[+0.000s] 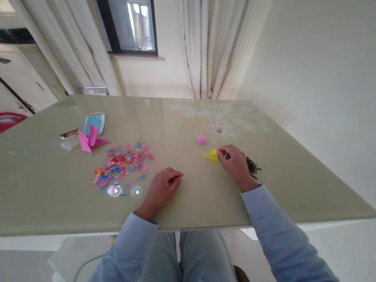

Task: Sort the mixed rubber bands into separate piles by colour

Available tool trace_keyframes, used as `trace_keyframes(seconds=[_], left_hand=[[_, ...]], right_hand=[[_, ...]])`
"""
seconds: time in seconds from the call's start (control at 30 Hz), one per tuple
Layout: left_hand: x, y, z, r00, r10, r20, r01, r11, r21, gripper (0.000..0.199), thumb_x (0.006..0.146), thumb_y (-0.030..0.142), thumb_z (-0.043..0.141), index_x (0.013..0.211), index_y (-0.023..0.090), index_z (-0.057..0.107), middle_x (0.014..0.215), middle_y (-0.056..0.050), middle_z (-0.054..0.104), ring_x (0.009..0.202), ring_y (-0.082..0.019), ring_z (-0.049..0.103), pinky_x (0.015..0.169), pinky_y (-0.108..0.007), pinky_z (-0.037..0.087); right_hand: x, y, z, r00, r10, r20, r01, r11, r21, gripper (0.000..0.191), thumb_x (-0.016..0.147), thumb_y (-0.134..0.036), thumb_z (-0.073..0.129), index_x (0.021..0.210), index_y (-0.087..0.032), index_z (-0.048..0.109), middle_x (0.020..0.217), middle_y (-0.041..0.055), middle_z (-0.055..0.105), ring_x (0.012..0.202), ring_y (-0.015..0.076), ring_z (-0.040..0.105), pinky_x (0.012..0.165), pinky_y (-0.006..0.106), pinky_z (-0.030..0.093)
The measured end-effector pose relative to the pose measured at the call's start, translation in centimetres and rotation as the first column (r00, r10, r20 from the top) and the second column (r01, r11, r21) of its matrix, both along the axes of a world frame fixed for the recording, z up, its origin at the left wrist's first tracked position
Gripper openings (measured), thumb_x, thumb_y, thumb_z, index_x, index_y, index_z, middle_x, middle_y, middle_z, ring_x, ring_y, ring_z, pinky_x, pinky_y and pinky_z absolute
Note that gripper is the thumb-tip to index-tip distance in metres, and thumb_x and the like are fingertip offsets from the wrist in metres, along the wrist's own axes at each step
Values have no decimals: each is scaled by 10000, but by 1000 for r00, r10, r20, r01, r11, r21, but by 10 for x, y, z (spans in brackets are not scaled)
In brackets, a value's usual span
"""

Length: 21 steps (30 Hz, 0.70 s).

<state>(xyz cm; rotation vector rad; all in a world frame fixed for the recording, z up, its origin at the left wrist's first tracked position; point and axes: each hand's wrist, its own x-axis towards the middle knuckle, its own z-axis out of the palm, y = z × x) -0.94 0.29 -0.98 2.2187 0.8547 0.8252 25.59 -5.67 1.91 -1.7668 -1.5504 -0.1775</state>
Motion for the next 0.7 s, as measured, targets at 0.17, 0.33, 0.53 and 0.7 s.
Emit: trace_keyframes(seconds=[0.17,0.33,0.53,0.7], left_hand=[[-4,-5,7,987,81,138,-81,997,-8,191,876,196,553,917,172,738,844,-48,696,755,-140,620,706,-254,478],[-32,-2,12,918,306,252,-305,951,-43,208,866,281,567,895,165,737,810,-36,681,632,-114,557,591,-230,433],[-108,25,24,711,660,242,-676,736,-19,323,821,377,567,945,143,750,874,-56,679,611,-121,526,600,-248,449],[-163,59,26,680,724,-119,-711,690,136,367,796,363,574,1031,152,761,894,-87,657,747,-191,597,800,-334,511]], right_hand=[[-38,-9,-6,886,463,21,-454,875,-166,159,923,-212,517,870,-192,666,790,40,632,679,148,559,651,258,437],[-50,-11,-14,784,621,4,-595,753,-281,151,931,-192,522,917,-188,673,831,46,643,716,149,585,661,254,450],[-49,-11,-15,796,606,1,-580,763,-285,145,923,-182,524,898,-190,667,816,45,648,722,158,591,649,261,454],[-49,-11,-15,796,606,8,-579,765,-284,153,925,-204,516,882,-195,662,808,46,652,725,167,601,655,273,462]])
